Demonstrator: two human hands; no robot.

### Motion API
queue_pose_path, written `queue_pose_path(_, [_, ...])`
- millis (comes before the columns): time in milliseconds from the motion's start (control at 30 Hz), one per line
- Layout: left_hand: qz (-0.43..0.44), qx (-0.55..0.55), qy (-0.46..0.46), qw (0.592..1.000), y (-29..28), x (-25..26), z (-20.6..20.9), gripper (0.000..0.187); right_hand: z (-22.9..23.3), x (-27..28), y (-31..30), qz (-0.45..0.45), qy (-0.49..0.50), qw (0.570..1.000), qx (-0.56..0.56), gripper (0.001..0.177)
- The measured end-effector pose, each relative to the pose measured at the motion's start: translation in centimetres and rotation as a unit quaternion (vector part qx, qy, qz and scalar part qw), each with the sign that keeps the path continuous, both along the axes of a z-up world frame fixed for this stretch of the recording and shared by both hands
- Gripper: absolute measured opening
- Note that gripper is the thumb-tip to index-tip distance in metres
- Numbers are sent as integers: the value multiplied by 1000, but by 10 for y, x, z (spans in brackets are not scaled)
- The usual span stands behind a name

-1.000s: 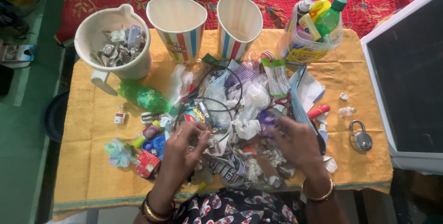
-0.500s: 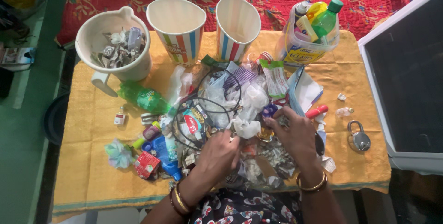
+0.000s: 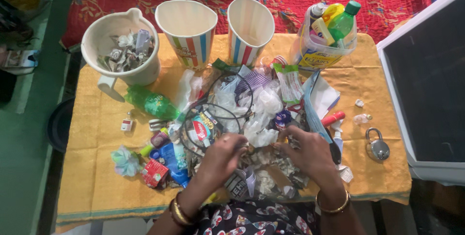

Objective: The person sorts a pile of mixed waste on a table into three separate containers. They pick up various items, including plastic bottles, paper, and small containers, and place them into a white pitcher, two striped cups, or a clear plastic tub. The person handles items one by one, occasionally moving the pile to access items underneath.

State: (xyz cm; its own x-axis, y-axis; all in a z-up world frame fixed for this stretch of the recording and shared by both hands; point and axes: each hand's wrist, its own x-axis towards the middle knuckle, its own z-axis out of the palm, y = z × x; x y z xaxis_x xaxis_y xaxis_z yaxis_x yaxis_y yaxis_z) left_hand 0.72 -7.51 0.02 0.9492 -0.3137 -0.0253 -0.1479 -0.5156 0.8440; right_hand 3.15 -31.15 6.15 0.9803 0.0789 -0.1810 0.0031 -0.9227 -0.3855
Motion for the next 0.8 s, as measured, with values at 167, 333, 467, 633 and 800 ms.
queue_pose_path(167, [98,-277,238,926,28,3,6,16,0,-9,1,21,-24,987,158,25])
queue_pose_path(333, [101,-418,186,883,35,3,-4,12,-20,-11,23,114,128,985,-36,25])
queue_pose_path(467, [142,-457,173,861,35,3,-6,8,-45,-18,44,166,137,956,-202,32])
queue_pose_path(633, [154,-536,194,807,36,4,-21,11,-45,-17,46,176,47,977,-112,20])
queue_pose_path(800, [168,-608,233,740,31,7,-34,24,-17,-10,47,143,78,982,99,18])
